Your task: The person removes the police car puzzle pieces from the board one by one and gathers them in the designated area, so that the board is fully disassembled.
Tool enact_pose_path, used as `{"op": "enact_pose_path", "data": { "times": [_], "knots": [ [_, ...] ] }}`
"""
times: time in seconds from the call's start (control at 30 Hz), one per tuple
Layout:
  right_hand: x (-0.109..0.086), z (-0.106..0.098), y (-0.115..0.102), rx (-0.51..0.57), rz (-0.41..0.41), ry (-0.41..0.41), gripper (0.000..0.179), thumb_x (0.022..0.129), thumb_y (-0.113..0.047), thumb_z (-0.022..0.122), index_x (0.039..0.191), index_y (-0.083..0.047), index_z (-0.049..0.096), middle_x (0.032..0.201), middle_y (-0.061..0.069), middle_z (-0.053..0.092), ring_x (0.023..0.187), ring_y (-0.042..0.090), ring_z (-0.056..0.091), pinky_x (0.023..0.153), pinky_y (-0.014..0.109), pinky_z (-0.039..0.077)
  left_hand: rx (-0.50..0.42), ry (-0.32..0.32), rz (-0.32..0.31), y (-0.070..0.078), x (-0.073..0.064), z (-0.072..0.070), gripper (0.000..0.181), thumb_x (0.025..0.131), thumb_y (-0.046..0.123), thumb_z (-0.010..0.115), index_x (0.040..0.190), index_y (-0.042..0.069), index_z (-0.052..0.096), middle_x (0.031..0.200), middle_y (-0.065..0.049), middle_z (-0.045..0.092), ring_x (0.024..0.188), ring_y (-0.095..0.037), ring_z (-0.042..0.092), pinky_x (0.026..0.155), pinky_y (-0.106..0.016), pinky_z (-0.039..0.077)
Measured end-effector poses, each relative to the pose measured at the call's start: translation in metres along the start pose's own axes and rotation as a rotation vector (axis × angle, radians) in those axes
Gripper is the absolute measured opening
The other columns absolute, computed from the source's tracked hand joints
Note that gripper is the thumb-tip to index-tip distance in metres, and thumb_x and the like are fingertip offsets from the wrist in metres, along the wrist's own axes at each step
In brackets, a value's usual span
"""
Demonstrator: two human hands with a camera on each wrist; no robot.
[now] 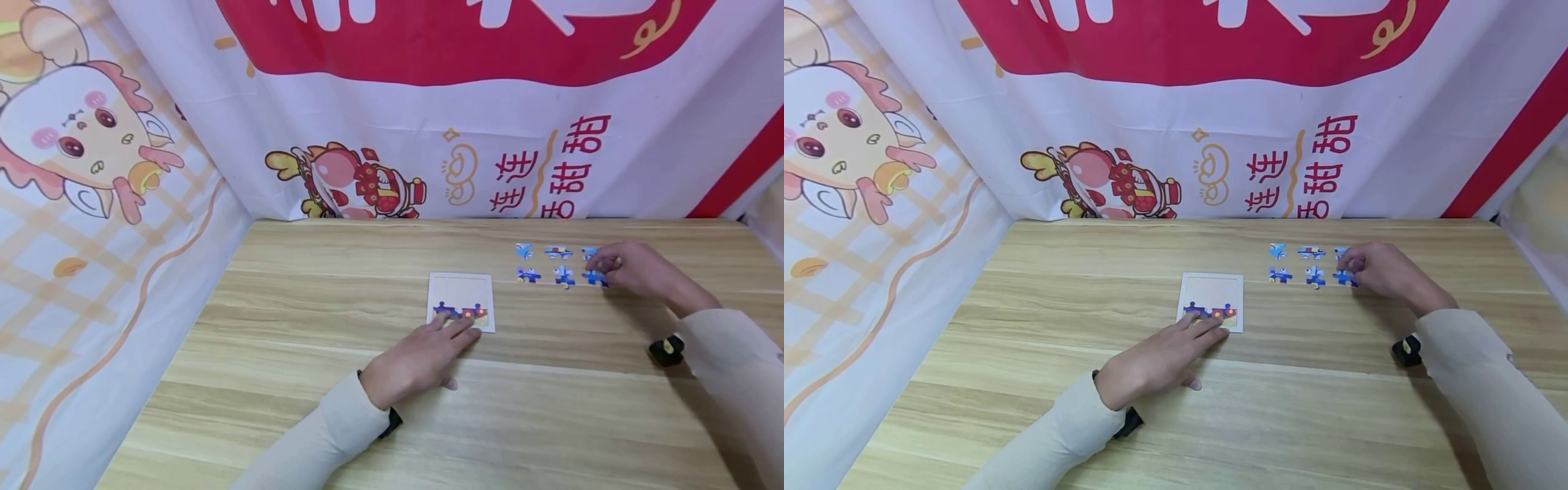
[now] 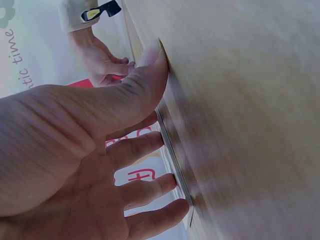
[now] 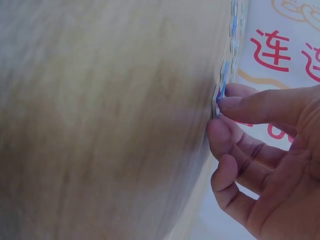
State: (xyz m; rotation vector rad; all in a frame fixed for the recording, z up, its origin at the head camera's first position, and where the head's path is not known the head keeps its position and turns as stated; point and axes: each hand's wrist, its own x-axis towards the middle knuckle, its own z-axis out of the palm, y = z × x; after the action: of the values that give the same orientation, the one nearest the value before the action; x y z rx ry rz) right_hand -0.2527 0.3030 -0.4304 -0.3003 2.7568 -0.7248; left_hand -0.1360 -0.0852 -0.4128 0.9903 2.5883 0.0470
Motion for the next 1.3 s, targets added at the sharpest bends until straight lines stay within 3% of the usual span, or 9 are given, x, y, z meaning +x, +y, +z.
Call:
{"op": "enact_pose_path", "data": {
  "times": [0.23, 0.9, 1.3],
  "knots": [
    [-0.0014, 0.002, -0.0003, 0.002, -0.019, 0.018, 0.032, 0.089, 0.014, 0.063, 0.116, 0.003, 0.076, 0.116, 0.03, 0.069, 0.103, 0.042, 0.065, 0.089, 0.063, 0.056, -0.032, -0.009, -0.008, -0.0004, 0.0004, 0.0005, 0.086, 0.09, 0.035, 0.079, 0.163, 0.02, 0.037, 0.175, 0.0, 0.026, 0.16, -0.031, 0.027, 0.125, -0.046, 0.039],
    [-0.0012, 0.0033, 0.0038, -0.012, -0.036, 0.018, 0.03, 0.093, 0.012, 0.063, 0.118, 0.003, 0.075, 0.117, 0.027, 0.069, 0.109, 0.045, 0.063, 0.093, 0.065, 0.053, -0.056, -0.015, -0.018, 0.0004, 0.0011, 0.0003, 0.085, 0.09, 0.034, 0.079, 0.164, 0.021, 0.037, 0.175, 0.001, 0.025, 0.161, -0.031, 0.025, 0.125, -0.048, 0.038],
    [-0.0012, 0.0054, 0.005, -0.011, -0.04, 0.035, 0.024, 0.094, 0.006, 0.068, 0.117, 0.003, 0.075, 0.112, 0.024, 0.068, 0.104, 0.04, 0.064, 0.087, 0.057, 0.058, -0.026, -0.017, -0.013, 0.0002, 0.0013, 0.0008, 0.086, 0.09, 0.036, 0.079, 0.164, 0.021, 0.037, 0.175, 0.001, 0.024, 0.161, -0.031, 0.025, 0.126, -0.045, 0.037]
  ]
}}
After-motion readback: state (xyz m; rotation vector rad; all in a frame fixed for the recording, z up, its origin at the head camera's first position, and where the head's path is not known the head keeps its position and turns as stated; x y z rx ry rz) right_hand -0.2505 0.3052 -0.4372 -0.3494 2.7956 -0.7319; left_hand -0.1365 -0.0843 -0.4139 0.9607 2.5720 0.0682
